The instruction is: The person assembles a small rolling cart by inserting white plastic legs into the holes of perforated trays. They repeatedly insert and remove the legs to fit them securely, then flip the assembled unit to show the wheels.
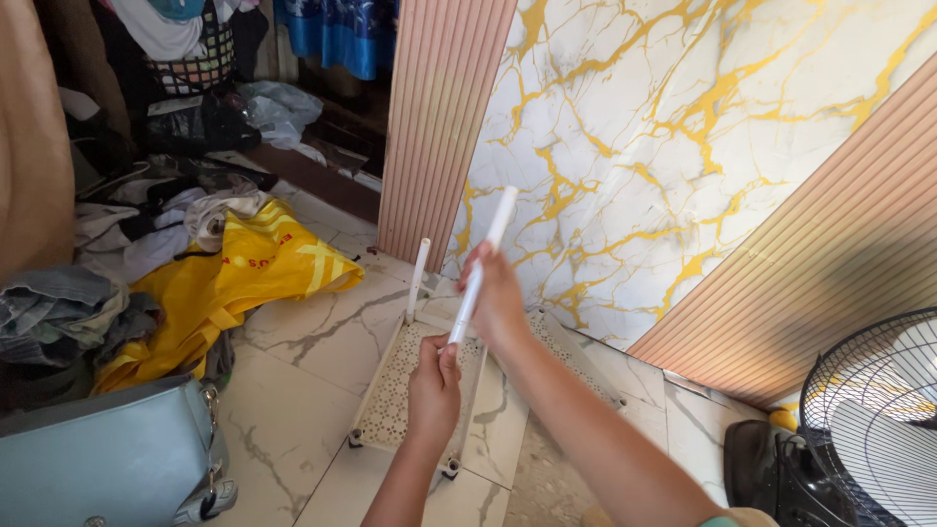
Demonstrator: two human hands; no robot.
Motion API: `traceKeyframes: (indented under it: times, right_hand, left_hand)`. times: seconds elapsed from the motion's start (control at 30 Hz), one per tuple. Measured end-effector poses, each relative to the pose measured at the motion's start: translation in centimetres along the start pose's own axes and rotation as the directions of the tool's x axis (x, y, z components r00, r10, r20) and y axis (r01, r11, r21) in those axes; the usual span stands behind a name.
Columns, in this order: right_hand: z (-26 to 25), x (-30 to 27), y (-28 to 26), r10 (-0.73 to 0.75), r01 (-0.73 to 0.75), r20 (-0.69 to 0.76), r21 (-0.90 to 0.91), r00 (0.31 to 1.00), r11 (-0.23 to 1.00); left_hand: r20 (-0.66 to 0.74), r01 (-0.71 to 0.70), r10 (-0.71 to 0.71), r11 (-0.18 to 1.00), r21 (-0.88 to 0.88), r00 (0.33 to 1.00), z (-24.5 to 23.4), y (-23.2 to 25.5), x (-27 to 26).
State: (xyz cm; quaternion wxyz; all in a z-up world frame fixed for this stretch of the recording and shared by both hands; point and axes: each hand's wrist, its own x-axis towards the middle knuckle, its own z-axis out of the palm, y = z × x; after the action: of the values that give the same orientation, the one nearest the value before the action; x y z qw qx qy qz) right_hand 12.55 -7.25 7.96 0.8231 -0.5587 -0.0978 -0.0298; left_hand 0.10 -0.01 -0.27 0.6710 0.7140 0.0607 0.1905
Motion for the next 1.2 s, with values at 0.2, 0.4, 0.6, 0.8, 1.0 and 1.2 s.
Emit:
traceKeyframes:
  times: [0.2, 0.4, 0.6, 0.8, 1.0, 1.2]
  right_hand:
    - [0.5, -5.8, 4.5, -0.061, 0.061, 0.017, -0.515, 0.998, 0.855]
    - [-1.0, -6.1, 3.6, -0.32, 0.524, 0.423, -0.762, 0.848, 0.379]
    - [-4.5, -3.9, -1.2, -0.256, 0.906, 0.948, -0.268, 0.188, -0.328]
    - [-4.4, -2.8, -2.7, -0.256, 0.829, 0.904, -0.419, 0.343, -0.371]
    - [-1.7, -5.7, 0.5, -0.273, 0.844, 0.812, -0.536, 0.516, 0.003]
    - [-3.2, -4.9, 1.7, -0.212, 0.872, 0.855, -0.489, 0.473, -0.03]
  left_hand:
    - [-0.055, -0.03, 0.026, 0.996, -0.083, 0.998, 0.1, -2.8, 0.9]
    - [-0.003, -0.023, 0.023, 0.98, -0.196, 1.0, -0.6, -5.0, 2.8]
    - [0.557, 0.671, -0.402, 0.589, -0.45, 0.727, -10.2, -1.4, 4.0]
    - [0.626, 0.527, -0.272, 0.807, -0.265, 0.731, -8.8, 0.9, 2.5]
    - [0.353, 0.435, -0.304, 0.812, -0.389, 0.885, -4.2, -0.6, 2.7]
    - [0.248, 0.337, -0.241, 0.802, -0.493, 0.938, -4.3, -0.4, 2.3]
